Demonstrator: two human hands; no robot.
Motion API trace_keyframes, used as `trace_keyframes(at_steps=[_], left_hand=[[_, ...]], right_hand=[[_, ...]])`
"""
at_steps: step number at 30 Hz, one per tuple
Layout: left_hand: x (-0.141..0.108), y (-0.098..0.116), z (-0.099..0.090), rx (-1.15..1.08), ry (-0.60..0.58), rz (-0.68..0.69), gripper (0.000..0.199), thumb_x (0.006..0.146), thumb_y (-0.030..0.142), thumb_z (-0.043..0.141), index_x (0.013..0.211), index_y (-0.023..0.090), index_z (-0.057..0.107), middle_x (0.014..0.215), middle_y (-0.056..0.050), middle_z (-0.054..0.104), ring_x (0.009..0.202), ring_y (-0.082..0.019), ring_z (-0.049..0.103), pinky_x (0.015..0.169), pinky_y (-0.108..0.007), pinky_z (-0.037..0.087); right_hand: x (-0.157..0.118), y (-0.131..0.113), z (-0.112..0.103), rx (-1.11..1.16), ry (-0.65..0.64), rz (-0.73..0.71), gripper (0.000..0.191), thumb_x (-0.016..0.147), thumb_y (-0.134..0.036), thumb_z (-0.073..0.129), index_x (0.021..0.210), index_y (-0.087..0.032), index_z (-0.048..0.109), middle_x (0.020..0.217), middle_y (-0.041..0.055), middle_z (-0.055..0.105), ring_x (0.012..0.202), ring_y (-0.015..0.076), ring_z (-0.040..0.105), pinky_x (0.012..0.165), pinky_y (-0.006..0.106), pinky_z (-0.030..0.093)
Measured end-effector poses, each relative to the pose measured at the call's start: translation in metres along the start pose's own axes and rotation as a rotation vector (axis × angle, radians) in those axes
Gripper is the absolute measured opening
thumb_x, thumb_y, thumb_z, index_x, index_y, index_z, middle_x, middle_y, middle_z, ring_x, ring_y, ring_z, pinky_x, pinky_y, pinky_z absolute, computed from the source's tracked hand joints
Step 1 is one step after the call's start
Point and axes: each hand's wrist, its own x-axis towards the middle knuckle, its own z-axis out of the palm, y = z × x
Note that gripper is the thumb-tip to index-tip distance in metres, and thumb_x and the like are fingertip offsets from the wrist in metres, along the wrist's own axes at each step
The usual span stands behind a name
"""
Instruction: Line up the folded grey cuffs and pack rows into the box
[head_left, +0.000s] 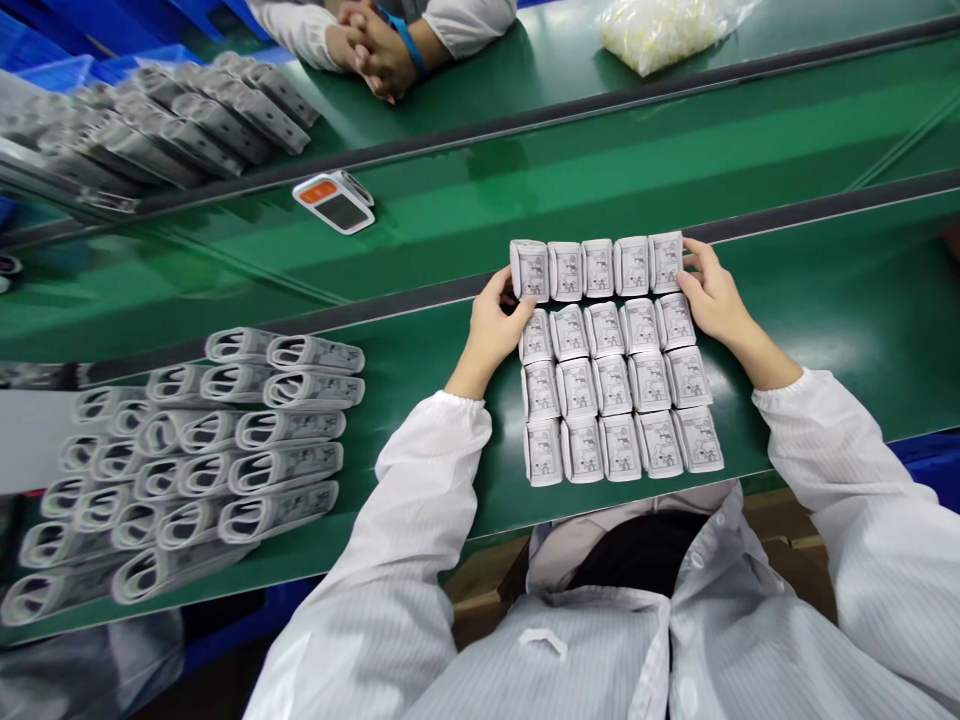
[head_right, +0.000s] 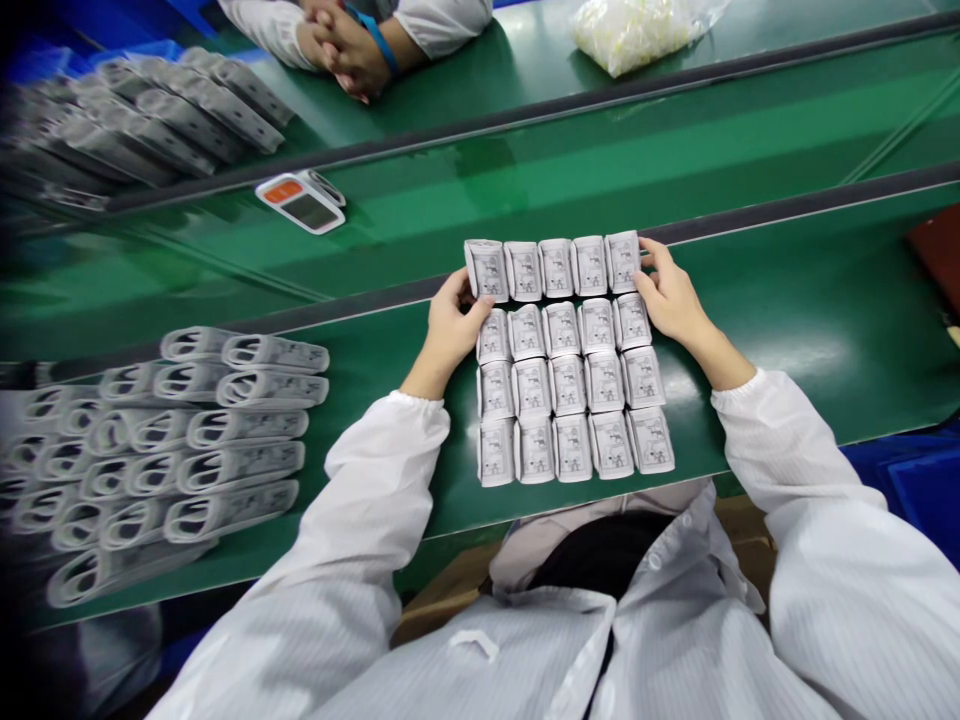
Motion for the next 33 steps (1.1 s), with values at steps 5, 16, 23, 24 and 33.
trace_keyframes(at_steps=[5, 16, 23, 24, 33], left_hand=[[-0.001, 0.0, 0.0, -0.005, -0.002, -0.003, 0.067, 0.102, 0.067, 0.08, 0.152, 0.022, 0.073, 0.136, -0.014, 0.082, 0.113, -0.028, 0.079, 0.114, -0.051, 0.066], [0.0, 0.0, 0.0, -0.024, 0.0, -0.007, 0.07, 0.1, 0.071, 0.082, 0.15, 0.023, 0.074, 0.135, -0.013, 0.083, 0.114, -0.028, 0.08, 0.116, -0.051, 0.066], [0.0, -0.001, 0.0, -0.046, 0.008, -0.006, 0.068, 0.099, 0.066, 0.083, 0.15, 0.024, 0.067, 0.141, -0.016, 0.078, 0.124, -0.032, 0.08, 0.114, -0.05, 0.065], [0.001, -0.002, 0.0, -0.052, 0.013, -0.005, 0.065, 0.099, 0.063, 0.083, 0.148, 0.024, 0.067, 0.14, -0.016, 0.079, 0.124, -0.031, 0.08, 0.113, -0.049, 0.065], [0.005, -0.001, 0.001, -0.072, 0.074, 0.016, 0.049, 0.1, 0.062, 0.075, 0.131, 0.025, 0.066, 0.13, -0.011, 0.075, 0.121, -0.027, 0.076, 0.096, -0.04, 0.063]], right_hand=[[0.001, 0.002, 0.001, -0.003, -0.002, 0.008, 0.069, 0.11, -0.068, 0.056, 0.166, -0.028, 0.058, 0.139, 0.0139, 0.081, 0.111, 0.0343, 0.079, 0.102, 0.057, 0.066], [0.001, 0.004, 0.0, -0.002, -0.004, -0.024, 0.078, 0.11, -0.08, 0.05, 0.167, -0.028, 0.057, 0.14, 0.0151, 0.081, 0.112, 0.0353, 0.08, 0.104, 0.059, 0.067], [0.0, -0.004, -0.003, -0.018, -0.041, 0.018, 0.086, 0.105, -0.082, 0.066, 0.174, -0.033, 0.051, 0.148, 0.0135, 0.078, 0.086, 0.0255, 0.077, 0.086, 0.049, 0.068], [0.001, -0.005, -0.003, -0.013, -0.037, 0.018, 0.087, 0.104, -0.079, 0.069, 0.175, -0.033, 0.05, 0.152, 0.0142, 0.076, 0.086, 0.0253, 0.076, 0.084, 0.048, 0.068], [0.008, 0.002, 0.004, 0.038, 0.042, -0.01, 0.074, 0.098, -0.058, 0.079, 0.162, -0.027, 0.062, 0.155, 0.0169, 0.074, 0.076, 0.0217, 0.07, 0.077, 0.048, 0.066]])
